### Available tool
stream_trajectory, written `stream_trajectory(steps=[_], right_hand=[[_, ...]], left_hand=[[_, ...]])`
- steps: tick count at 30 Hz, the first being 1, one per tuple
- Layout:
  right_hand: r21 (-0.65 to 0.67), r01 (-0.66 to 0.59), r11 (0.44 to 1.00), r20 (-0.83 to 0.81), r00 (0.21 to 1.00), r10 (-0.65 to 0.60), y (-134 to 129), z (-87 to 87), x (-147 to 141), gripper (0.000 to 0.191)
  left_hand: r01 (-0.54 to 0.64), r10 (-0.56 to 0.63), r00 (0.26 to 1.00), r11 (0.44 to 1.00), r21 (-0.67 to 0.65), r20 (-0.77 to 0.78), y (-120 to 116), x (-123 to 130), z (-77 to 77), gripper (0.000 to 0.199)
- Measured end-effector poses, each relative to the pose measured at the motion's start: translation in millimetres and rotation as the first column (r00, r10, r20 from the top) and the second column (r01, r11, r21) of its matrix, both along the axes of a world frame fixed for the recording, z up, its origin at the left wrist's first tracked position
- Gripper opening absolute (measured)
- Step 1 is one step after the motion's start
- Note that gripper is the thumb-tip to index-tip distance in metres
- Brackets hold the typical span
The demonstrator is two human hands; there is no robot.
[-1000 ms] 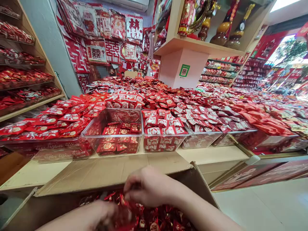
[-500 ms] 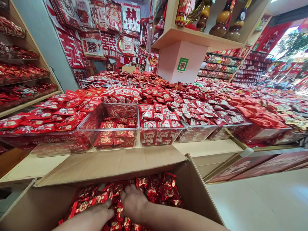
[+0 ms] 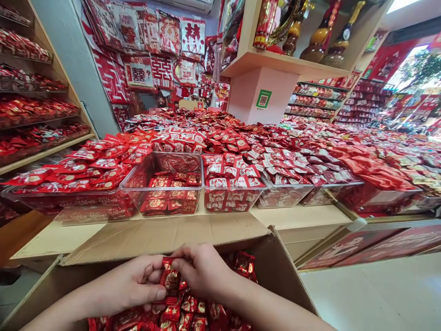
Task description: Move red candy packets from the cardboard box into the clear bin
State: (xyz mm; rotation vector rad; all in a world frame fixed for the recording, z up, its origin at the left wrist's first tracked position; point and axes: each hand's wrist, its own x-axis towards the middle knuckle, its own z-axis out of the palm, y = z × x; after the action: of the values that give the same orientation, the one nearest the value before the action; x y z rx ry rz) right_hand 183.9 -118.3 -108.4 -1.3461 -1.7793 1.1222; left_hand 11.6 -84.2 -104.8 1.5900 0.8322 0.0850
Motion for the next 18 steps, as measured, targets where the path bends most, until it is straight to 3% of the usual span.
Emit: stream_trajectory(steps=[2, 4, 7, 10, 12, 15, 18], right_hand=[[-0.136, 0.052, 0.989, -0.195, 0.978, -0.078, 2.0, -0.4, 2.0, 0.019], [-0.232, 0.022, 0.972, -0.353, 0.930, -0.105, 4.9, -2.5, 3.7, 0.023], [-0.244, -0.017, 0.970, -0.434, 0.896, -0.093, 6.5, -3.6, 5.0, 0.031], [-0.188, 0.030, 0.982, -0.435, 0.894, -0.110, 4.4, -1.5, 4.7, 0.029], [-0.174, -0.001, 0.985, -0.474, 0.876, -0.083, 2.0, 1.3, 4.3, 0.026], [-0.136, -0.114, 0.984, -0.549, 0.836, 0.020, -1.6, 7.3, 4.8, 0.021], [0.055, -0.105, 0.993, -0.479, 0.870, 0.119, -3.9, 14.1, 9.7, 0.010]], left_hand=[[-0.005, 0.017, 0.991, 0.996, -0.093, 0.130, -2.3, 3.7, 6.9, 0.021], [-0.033, 0.072, 0.972, 0.984, -0.174, 0.224, -4.1, 6.2, 10.5, 0.027], [-0.097, 0.146, 0.960, 0.973, -0.208, 0.239, -5.8, 7.4, 9.7, 0.029], [-0.124, 0.209, 0.937, 0.949, -0.291, 0.281, -7.3, 6.1, 7.6, 0.023], [-0.074, 0.263, 0.898, 0.881, -0.467, 0.353, -8.2, 4.6, 7.6, 0.025], [0.032, 0.354, 0.841, 0.723, -0.690, 0.409, -8.9, 3.2, 7.7, 0.033], [-0.066, 0.476, 0.789, 0.693, -0.718, 0.387, -8.6, 4.0, 6.1, 0.022]])
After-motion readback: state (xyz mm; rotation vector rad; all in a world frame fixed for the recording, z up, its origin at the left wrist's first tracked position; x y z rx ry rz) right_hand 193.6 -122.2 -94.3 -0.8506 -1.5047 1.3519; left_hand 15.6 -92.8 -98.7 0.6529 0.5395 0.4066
